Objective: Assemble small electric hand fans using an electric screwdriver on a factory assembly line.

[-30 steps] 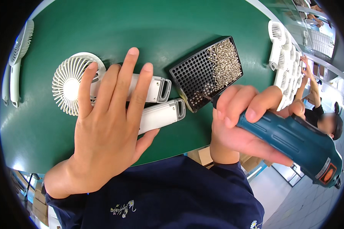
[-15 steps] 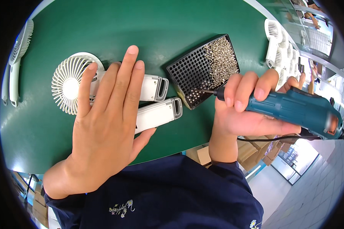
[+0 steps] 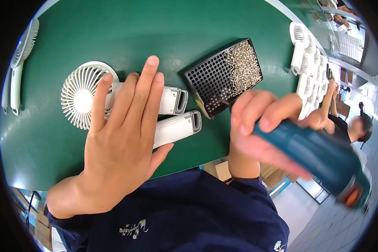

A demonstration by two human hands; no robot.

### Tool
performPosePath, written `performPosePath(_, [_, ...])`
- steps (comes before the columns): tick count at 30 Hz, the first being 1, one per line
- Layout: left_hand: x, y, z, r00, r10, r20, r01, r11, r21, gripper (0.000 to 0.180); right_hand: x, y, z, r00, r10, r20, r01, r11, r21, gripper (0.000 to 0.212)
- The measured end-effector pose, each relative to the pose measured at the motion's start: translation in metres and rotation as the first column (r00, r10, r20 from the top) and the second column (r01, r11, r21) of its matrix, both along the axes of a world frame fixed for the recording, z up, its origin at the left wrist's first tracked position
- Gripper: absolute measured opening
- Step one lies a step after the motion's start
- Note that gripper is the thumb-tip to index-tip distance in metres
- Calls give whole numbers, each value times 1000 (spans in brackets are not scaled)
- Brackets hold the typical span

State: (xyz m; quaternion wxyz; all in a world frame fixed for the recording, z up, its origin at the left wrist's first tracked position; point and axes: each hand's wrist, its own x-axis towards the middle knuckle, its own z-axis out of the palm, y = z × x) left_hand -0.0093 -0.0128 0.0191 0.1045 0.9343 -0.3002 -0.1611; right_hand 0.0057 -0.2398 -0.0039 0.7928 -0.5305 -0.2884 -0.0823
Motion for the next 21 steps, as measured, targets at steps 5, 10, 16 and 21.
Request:
performPosePath(5, [0,6,2,997,74,13,-74,997,4,100,-4,0,4,1000,-3,21,6,993,-116,78])
performPosePath(10, [-1,9,-2,996,88,-3,-88,996,-27,101,2,5,1,996,-81,36,79,996,47,78])
performPosePath(16, [-2,9,-3,996,90,6,-89,994,-61,98,3,19,30,995,-81,52,81,997,-5,71])
performPosePath(21, [-2,8,-6,995,96,5,-95,992,-84,97,9,40,29,998,48,31,-47,999,-19,71])
